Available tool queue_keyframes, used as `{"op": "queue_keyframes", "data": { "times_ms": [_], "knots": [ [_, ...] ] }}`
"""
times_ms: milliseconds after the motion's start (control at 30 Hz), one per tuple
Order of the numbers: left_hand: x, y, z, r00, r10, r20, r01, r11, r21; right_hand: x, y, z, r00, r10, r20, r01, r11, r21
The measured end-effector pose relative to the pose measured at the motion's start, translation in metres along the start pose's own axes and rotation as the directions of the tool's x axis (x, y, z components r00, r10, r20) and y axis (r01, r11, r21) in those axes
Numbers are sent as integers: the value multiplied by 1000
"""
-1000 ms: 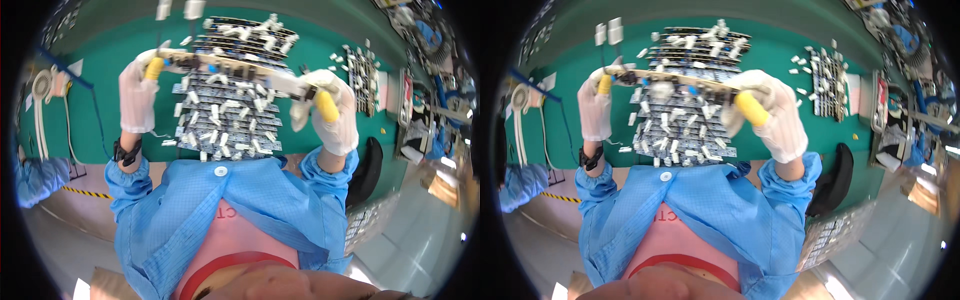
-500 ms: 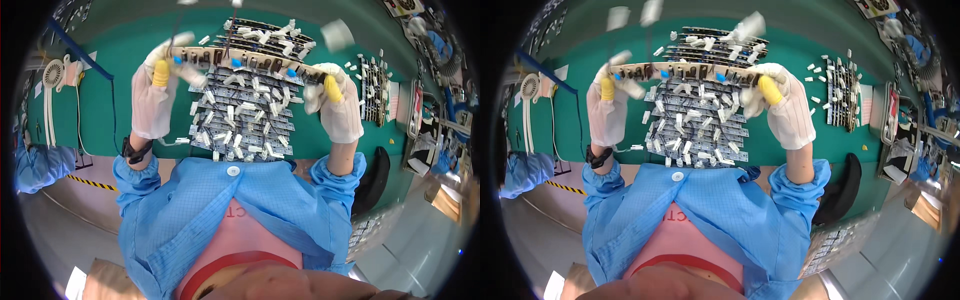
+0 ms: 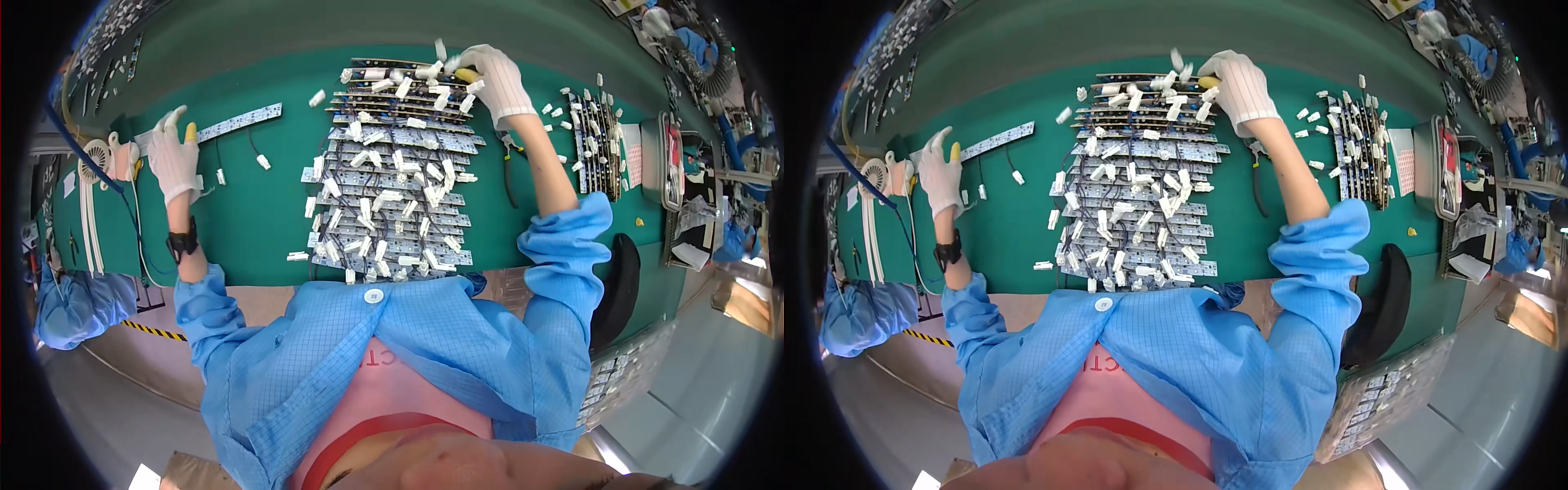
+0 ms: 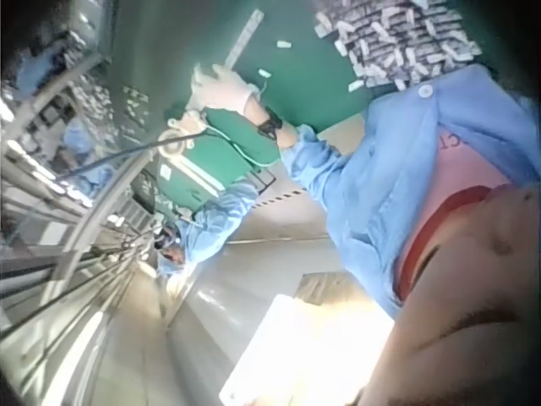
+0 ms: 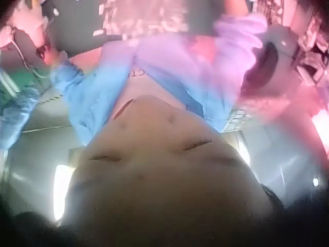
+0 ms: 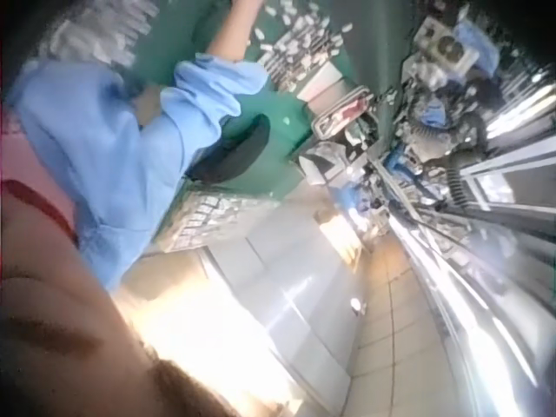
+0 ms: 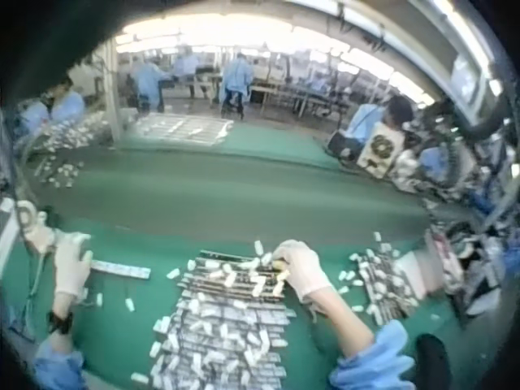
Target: Manually assembling and snapping apart small electronic circuit board strips at a factory workstation.
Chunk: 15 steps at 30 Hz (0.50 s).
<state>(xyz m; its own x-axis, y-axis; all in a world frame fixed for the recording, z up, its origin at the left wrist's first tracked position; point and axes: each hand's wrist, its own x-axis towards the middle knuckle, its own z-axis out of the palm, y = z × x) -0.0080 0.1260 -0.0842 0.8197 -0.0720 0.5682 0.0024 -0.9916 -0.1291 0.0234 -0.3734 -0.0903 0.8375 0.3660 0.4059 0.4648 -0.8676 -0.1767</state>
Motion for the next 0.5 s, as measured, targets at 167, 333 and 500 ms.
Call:
{"op": "queue_keyframes", "data": {
  "times_ms": [167,333,500],
  "knots": [
    [1,80,-88,878,173,446,371,344,-863,15,-36,-45,932,40,-361,41,976,216],
    [-15,135,-114,688,609,394,722,-523,-452,-21,-99,-83,848,-207,-487,248,969,20],
    [-22,147,-84,531,654,538,839,-496,-226,-38,-78,-60,971,-113,-210,142,981,131]
  ]
}}
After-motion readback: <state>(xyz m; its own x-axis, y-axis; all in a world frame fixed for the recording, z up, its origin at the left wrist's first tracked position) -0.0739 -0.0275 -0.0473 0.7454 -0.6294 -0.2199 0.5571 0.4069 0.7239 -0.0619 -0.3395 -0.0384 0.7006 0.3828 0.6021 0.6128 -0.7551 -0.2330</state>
